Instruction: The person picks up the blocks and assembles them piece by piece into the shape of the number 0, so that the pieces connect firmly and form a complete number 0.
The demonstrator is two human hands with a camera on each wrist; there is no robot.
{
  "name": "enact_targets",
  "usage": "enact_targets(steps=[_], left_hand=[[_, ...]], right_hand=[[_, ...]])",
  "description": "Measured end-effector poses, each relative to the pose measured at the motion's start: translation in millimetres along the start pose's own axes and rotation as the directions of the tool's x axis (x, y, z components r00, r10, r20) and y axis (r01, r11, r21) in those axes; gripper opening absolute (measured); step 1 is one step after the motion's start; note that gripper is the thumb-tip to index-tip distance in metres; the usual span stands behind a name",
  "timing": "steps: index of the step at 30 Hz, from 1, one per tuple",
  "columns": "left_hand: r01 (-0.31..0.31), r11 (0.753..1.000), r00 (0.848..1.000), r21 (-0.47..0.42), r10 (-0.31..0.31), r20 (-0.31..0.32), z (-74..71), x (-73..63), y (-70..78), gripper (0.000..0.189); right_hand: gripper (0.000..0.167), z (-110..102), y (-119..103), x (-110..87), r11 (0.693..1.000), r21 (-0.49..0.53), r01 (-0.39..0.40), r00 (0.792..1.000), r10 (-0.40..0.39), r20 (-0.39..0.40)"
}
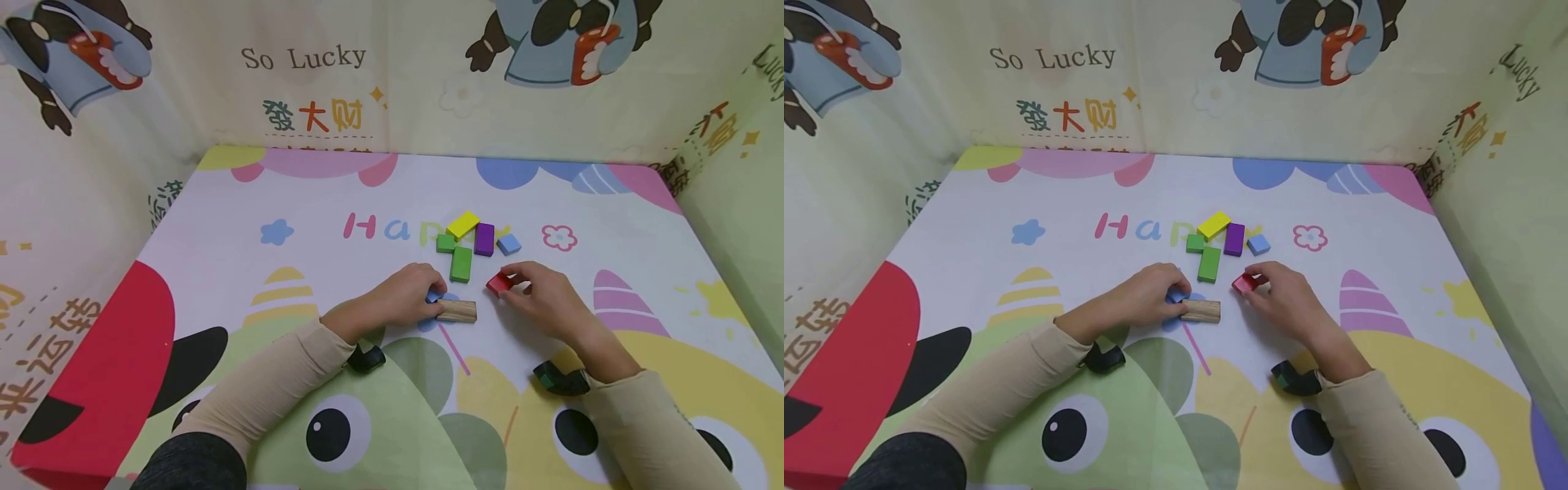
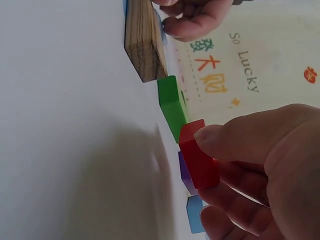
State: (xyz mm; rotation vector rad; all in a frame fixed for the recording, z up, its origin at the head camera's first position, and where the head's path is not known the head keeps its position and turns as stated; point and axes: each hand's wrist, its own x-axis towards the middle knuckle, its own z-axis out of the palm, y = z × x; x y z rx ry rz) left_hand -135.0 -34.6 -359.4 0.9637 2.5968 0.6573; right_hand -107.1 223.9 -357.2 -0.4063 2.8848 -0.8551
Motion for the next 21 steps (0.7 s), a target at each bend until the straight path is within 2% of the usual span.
enact_targets(steps=[7,21], left_hand=[[0.005,1.0,1.0,0.005,-0.005,0.003,-0.7,-0.4,1.7,0.026],[0.005,1.0,1.0,0.011,-0.005,-0.001,-1.6,-0.5,2.7,0.026]], right_hand=[[0.044,2.7,-5.5,-1.9,1.0,-0.009,-0.002,1.0,0.002,0.025],[0.041,7.5,-8.2,0.2,0.999,-0.006,0.054,0.998,-0.053,0.021]])
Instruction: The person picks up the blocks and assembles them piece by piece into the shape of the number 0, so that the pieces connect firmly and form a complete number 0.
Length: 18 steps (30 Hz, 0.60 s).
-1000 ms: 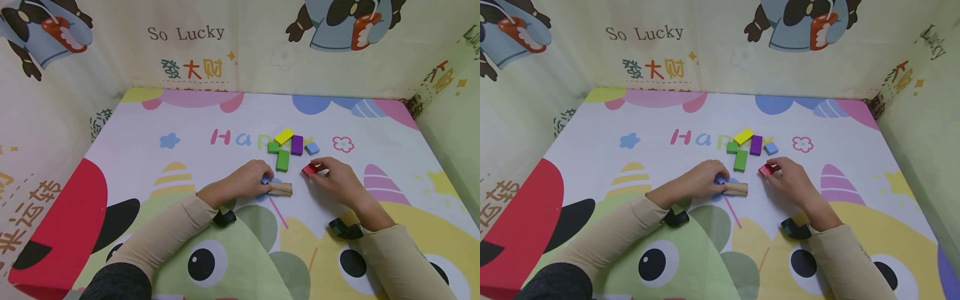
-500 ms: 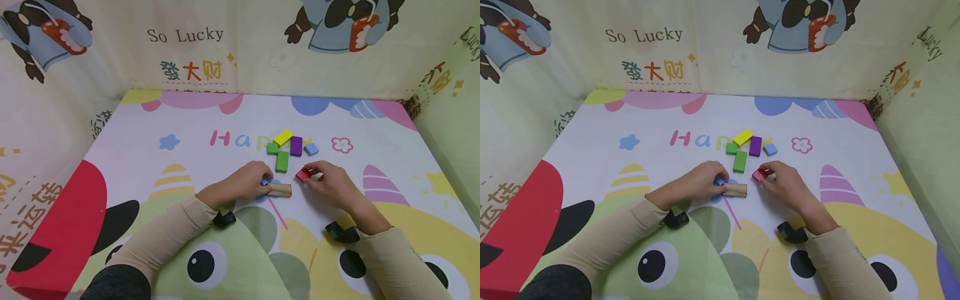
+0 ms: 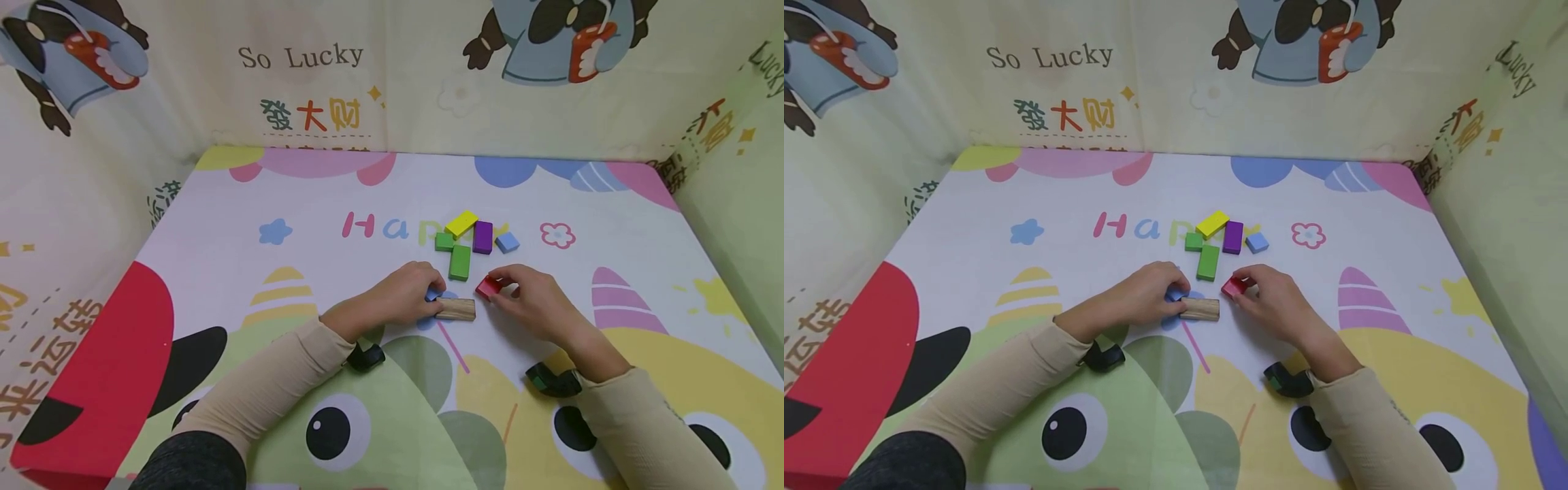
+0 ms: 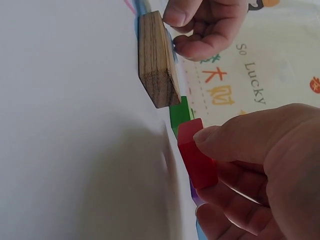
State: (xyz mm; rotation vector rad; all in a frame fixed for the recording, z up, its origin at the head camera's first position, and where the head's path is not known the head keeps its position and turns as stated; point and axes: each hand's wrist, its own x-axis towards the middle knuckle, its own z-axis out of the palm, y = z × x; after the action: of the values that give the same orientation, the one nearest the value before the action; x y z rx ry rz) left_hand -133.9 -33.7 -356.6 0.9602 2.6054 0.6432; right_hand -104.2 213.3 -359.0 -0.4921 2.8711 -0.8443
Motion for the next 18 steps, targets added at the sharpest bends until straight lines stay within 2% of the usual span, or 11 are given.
enact_targets(steps=[10,18], left_hand=[[-0.005,1.0,1.0,0.0,0.005,0.002,0.1,0.6,-1.0,0.024],[-0.011,1.0,1.0,-0.003,0.011,-0.007,-0.3,-0.1,-1.1,0.024]], right_hand=[[0.04,3.7,-2.9,2.7,1.0,0.019,-0.011,1.0,0.01,0.026],[0.039,6.0,-4.8,3.2,1.0,0.024,0.003,1.0,-0.004,0.018]])
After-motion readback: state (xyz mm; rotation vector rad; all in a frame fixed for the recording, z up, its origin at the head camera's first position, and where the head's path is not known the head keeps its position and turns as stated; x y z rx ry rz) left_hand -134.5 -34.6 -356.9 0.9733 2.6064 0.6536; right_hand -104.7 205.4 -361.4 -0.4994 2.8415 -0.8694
